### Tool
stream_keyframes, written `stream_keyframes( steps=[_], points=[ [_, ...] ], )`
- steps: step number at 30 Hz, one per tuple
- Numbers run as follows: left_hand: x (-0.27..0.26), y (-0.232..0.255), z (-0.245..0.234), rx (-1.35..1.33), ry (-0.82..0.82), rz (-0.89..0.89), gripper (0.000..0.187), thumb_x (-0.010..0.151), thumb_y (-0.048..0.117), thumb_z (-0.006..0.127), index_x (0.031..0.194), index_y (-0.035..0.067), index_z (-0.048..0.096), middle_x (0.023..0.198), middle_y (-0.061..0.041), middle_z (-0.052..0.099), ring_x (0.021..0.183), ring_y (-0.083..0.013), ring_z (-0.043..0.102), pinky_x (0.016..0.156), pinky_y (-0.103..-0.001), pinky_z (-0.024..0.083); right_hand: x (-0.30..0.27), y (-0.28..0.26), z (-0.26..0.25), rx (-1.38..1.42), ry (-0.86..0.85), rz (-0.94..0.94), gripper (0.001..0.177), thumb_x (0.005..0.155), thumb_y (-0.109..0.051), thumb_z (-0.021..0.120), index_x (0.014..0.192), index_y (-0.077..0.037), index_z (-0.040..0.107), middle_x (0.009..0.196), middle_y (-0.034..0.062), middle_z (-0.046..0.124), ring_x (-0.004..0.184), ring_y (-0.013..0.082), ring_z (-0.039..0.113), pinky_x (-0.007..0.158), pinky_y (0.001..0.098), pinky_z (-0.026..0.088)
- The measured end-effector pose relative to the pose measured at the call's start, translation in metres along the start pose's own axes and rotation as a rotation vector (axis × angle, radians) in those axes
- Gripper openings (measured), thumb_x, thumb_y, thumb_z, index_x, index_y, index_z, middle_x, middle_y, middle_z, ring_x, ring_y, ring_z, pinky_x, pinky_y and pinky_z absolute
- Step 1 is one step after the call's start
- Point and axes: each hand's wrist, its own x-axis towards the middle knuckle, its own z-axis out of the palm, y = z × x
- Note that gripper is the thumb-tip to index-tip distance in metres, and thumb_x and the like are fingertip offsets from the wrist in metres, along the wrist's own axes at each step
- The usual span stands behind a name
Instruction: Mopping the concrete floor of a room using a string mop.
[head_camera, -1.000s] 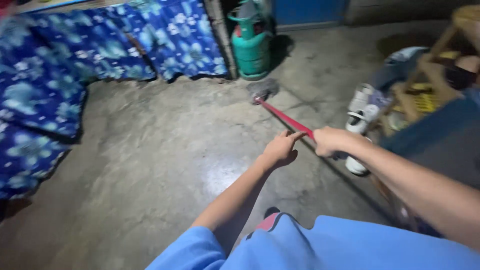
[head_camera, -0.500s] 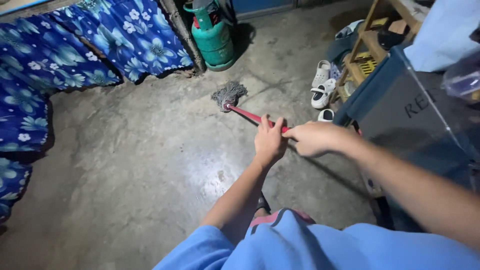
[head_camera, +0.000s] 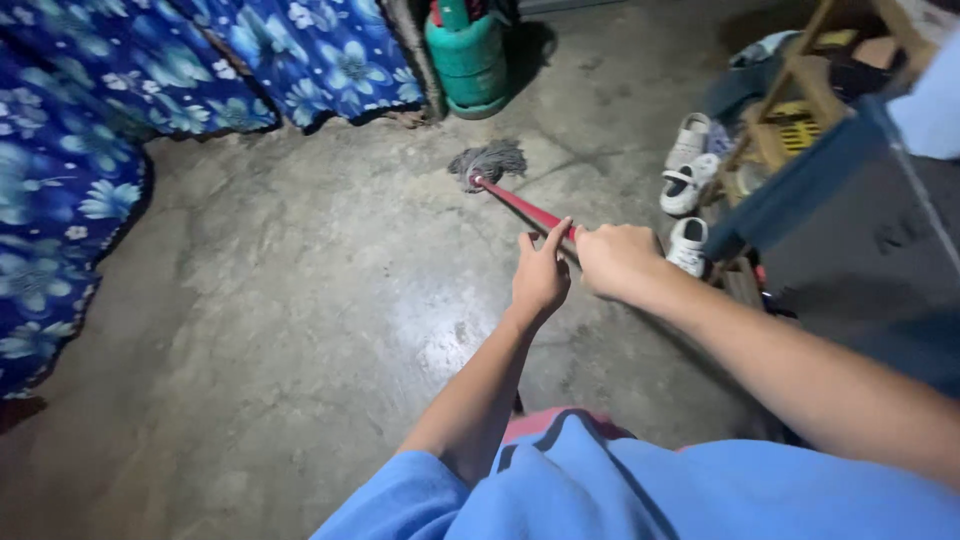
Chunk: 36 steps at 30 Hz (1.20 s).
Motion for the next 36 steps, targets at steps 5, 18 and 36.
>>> stream_keyframes(
  steps=[5, 18, 36],
  points=[
    [0.025, -0.062, -0.040, 0.001, 0.095, 0.015, 0.076, 0.081, -0.002, 0.060, 0.147, 0.035, 0.051, 0.139, -0.029, 0.042, 0.118, -0.0478, 0.057, 0.092, -0.050, 0.054, 0.100, -0.026, 0.005, -0.043, -0.006, -0.025, 0.047, 0.087, -0.022, 0.066, 0.130, -0.004, 0.061, 0.109, 0.0204, 0.075, 0.102, 0.0368, 0.074, 0.083, 0.0489, 0.059],
    [0.046, -0.204, -0.199, 0.015, 0.296, -0.153, 0.066, 0.080, -0.003, 0.061, 0.137, 0.031, 0.061, 0.137, -0.025, 0.049, 0.099, -0.0425, 0.067, 0.086, -0.047, 0.056, 0.311, -0.141, 0.001, -0.091, -0.075, -0.076, 0.031, 0.084, -0.011, 0.065, 0.112, -0.006, 0.077, 0.118, 0.0144, 0.075, 0.107, 0.0339, 0.075, 0.084, 0.0471, 0.061],
    [0.036, -0.226, -0.197, -0.040, 0.074, -0.133, 0.062, 0.082, 0.002, 0.062, 0.138, 0.029, 0.059, 0.132, -0.021, 0.052, 0.102, -0.0417, 0.067, 0.088, -0.048, 0.055, 0.270, -0.106, 0.019, -0.096, -0.164, 0.098, 0.048, 0.096, -0.015, 0.052, 0.143, -0.007, 0.051, 0.123, 0.0205, 0.073, 0.113, 0.0382, 0.072, 0.090, 0.0537, 0.059]
  ],
)
